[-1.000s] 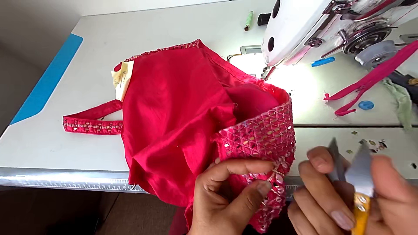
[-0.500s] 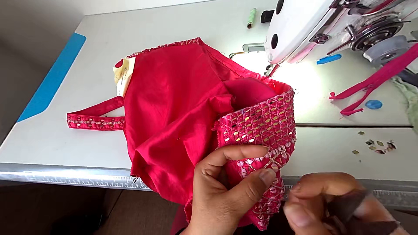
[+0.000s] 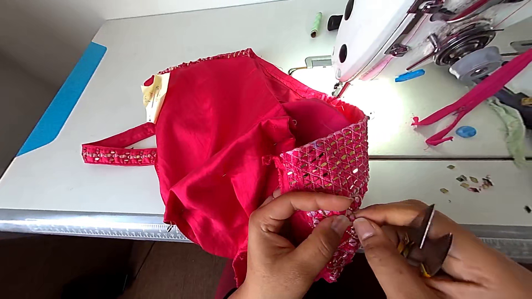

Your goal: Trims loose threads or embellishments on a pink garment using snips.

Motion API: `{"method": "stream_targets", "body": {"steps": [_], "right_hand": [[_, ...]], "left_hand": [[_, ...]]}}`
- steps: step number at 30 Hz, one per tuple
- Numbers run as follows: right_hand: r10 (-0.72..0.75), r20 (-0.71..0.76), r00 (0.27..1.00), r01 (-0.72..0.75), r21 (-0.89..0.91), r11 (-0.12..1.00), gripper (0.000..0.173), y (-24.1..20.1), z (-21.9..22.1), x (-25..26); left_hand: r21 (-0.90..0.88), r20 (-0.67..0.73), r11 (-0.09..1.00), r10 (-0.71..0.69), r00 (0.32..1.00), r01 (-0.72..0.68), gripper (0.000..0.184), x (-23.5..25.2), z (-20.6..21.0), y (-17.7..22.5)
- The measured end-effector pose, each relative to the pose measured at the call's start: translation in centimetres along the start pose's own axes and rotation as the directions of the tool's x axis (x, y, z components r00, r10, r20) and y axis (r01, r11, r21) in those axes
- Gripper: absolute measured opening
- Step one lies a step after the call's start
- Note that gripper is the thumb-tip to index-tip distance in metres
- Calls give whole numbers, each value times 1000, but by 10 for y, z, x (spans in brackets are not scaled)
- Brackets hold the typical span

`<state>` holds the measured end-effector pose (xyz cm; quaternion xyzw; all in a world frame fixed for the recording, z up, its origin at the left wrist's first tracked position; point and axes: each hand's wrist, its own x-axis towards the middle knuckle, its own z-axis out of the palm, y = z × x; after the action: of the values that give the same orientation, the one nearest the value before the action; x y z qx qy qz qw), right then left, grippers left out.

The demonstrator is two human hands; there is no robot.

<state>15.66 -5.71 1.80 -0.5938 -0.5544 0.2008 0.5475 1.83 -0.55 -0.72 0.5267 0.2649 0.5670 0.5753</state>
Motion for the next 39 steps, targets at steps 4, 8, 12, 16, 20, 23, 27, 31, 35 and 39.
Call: {"method": "stream_targets", "body": {"steps": [4,8,12,16,20,23,27,31,35,39], "right_hand": [[81,51,995,-86,96,992,6,-3,-3,3],[161,102,982,-180,209,961,5,-3,-5,4],[134,75,988,-145,177,973,5,-2,-3,3],[56,23,998,-58,118,991,6,2,-1,1],[-123,-74,990,125,20,992,7,9,0,-7],[-246,-71,967,246,-2,969,11,6,5,-9],[-300,-99,949,299,-24,954,13,9,12,-8],[-235,-77,969,235,-16,972,12,9,11,-8],[-176,-51,983,174,-39,984,14,7,10,-8],[-150,-3,989,149,-97,984,13,4,8,-7]], "left_hand": [[-7,26,1000,3,1000,-3,14,1,-1,0],[-30,52,999,-13,999,14,15,2,-3,1],[-27,60,999,-17,998,19,15,2,-3,1],[-68,52,996,-45,998,48,15,3,-3,2],[-117,22,990,-79,997,81,17,3,-3,4],[-112,20,991,-73,997,75,16,2,-1,4],[-113,31,992,-54,998,57,14,3,-1,3],[-113,43,993,-32,999,37,13,3,-2,1],[-93,45,996,-11,999,15,13,3,-2,-1],[-48,34,999,-4,999,6,13,3,0,1]]}}
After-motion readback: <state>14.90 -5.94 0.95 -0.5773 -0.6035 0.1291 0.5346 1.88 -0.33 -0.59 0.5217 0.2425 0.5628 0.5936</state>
